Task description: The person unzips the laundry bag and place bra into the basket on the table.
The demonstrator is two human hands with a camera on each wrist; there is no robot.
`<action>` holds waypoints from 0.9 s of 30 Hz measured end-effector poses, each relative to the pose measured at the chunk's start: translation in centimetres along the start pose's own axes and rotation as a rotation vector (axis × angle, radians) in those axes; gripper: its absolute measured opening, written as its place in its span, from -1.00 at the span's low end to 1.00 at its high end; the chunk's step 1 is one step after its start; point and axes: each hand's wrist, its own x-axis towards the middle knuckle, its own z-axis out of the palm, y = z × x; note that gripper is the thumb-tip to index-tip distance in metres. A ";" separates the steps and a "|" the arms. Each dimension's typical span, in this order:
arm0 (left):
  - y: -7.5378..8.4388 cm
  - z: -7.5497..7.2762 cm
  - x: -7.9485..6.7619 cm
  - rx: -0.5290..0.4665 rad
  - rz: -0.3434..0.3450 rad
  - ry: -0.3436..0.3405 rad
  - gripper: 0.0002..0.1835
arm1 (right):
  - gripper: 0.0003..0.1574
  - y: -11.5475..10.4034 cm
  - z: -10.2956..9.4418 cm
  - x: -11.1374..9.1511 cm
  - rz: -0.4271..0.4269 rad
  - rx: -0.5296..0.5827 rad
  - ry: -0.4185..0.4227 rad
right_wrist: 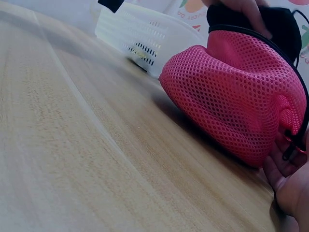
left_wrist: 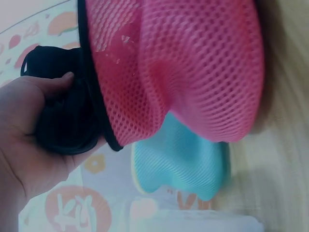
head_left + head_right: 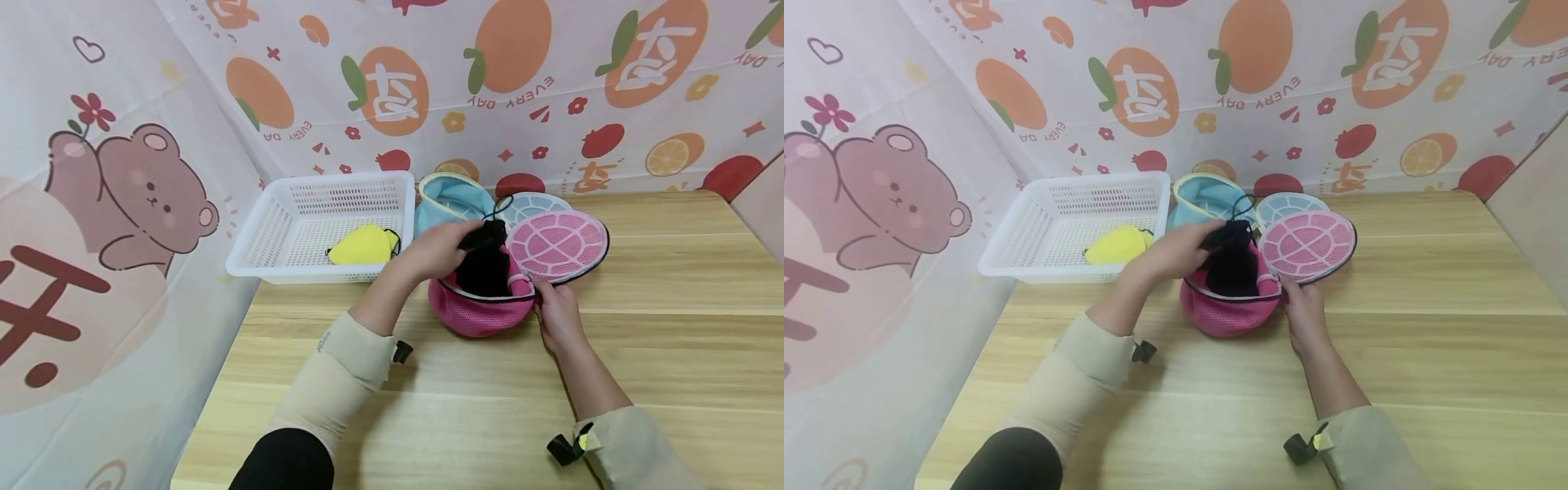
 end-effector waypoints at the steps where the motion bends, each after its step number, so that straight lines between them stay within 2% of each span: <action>1: 0.0 -0.3 -0.2 -0.018 -0.001 0.010 -0.45 | -0.80 0.0 0.0 0.0 -0.003 -0.001 0.000; 4: 0.0 -1.2 -0.8 -0.072 0.012 0.056 -0.48 | -0.86 0.0 0.1 0.0 -0.006 -0.003 -0.006; 10: 0.2 -3.1 -2.1 -0.155 0.053 0.216 -0.58 | -0.86 0.0 0.1 0.1 0.009 -0.004 -0.010; 15: -0.2 -5.3 -3.5 -0.188 0.005 0.364 -0.61 | -0.88 0.1 0.1 0.1 0.004 -0.009 0.018; 20: -2.1 -7.1 -5.2 -0.195 -0.067 0.450 -0.58 | -0.90 0.0 0.2 0.1 0.011 -0.010 0.028; 23: -3.7 -7.9 -6.3 -0.180 -0.111 0.464 -0.61 | -0.89 0.0 0.2 0.0 0.013 -0.020 0.026; 27: -6.3 -8.3 -7.5 -0.087 -0.181 0.442 -0.68 | -0.86 -0.1 0.1 0.0 0.015 -0.008 0.019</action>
